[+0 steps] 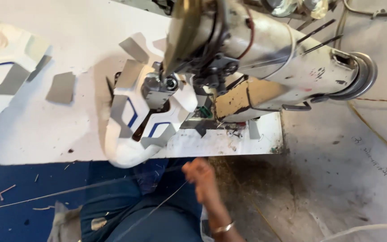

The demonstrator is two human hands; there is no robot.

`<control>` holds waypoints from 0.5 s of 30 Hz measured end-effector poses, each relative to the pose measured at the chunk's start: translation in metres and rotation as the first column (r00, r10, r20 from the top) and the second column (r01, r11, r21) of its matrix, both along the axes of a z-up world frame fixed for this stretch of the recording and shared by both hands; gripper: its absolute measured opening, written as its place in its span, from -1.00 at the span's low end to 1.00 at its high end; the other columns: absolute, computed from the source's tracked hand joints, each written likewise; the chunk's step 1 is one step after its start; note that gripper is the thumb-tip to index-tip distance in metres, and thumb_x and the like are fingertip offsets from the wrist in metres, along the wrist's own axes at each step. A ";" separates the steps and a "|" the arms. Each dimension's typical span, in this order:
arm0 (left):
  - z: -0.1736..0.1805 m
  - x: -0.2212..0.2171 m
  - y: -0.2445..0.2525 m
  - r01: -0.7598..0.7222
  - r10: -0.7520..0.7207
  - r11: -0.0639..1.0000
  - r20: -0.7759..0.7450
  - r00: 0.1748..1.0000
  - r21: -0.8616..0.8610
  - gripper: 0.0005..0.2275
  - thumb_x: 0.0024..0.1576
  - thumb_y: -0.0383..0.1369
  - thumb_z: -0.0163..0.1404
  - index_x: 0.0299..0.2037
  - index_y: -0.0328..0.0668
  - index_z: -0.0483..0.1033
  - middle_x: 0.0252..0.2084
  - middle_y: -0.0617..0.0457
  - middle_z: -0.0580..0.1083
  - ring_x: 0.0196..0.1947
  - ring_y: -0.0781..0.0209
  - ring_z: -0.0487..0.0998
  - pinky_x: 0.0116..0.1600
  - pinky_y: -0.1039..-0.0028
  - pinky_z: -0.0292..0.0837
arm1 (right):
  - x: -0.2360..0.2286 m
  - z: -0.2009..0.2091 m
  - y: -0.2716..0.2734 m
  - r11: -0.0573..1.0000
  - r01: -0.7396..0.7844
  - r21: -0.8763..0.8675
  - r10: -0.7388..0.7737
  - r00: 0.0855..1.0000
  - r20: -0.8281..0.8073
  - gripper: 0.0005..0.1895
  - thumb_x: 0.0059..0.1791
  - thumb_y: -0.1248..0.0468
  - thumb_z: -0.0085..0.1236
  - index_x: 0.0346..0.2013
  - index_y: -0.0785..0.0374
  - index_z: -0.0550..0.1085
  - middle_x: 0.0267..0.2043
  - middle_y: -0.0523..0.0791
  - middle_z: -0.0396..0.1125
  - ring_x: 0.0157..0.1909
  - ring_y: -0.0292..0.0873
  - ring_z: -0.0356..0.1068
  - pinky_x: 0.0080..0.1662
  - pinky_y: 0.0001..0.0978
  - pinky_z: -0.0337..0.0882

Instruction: The person repeatedly aligns white and gray shoe upper pieces and sews them using a sewing machine. They handle each piece one at a time, guide it under the needle, and place the sewn pieces aside. The process is repeated multiple times throughout the clip.

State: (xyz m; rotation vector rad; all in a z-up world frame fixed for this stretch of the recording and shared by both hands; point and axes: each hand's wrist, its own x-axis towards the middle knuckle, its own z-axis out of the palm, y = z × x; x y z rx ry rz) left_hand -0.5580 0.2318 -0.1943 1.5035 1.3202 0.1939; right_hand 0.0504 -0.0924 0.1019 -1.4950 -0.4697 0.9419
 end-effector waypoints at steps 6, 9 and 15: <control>0.214 0.244 -0.132 -0.227 0.339 0.843 0.154 0.928 -0.487 -0.68 0.25 -0.32 -0.04 0.15 -0.31 0.44 -0.38 -0.05 0.36 -0.38 0.15 0.40 -0.28 0.32 0.36 | 0.082 -0.019 -0.031 0.892 0.282 -0.353 -0.032 0.819 0.574 -0.76 0.04 0.15 0.30 -0.38 0.20 0.47 -0.42 -0.15 0.26 -0.35 -0.23 0.22 -0.29 -0.33 0.22; 0.196 0.299 -0.166 -0.108 0.382 0.734 0.275 0.882 -0.671 -0.71 0.24 -0.39 -0.08 0.13 -0.35 0.35 -0.24 -0.05 0.41 -0.23 0.13 0.50 -0.10 0.30 0.50 | 0.101 0.001 -0.033 0.757 0.409 -0.509 0.250 0.538 0.805 -0.69 -0.05 0.09 0.30 -0.19 0.26 0.59 -0.27 0.00 0.44 -0.23 -0.04 0.45 -0.17 -0.22 0.42; 0.244 0.378 -0.181 0.410 -0.134 0.824 0.569 0.812 -0.392 -0.75 0.23 -0.56 -0.15 0.10 -0.30 0.40 -0.03 -0.03 0.53 -0.02 0.18 0.62 0.09 0.40 0.56 | 0.152 -0.041 0.056 0.909 0.317 -0.270 0.084 0.496 0.864 -0.60 0.00 0.08 0.27 0.01 0.27 0.55 -0.01 0.01 0.47 0.01 0.03 0.48 0.00 -0.17 0.46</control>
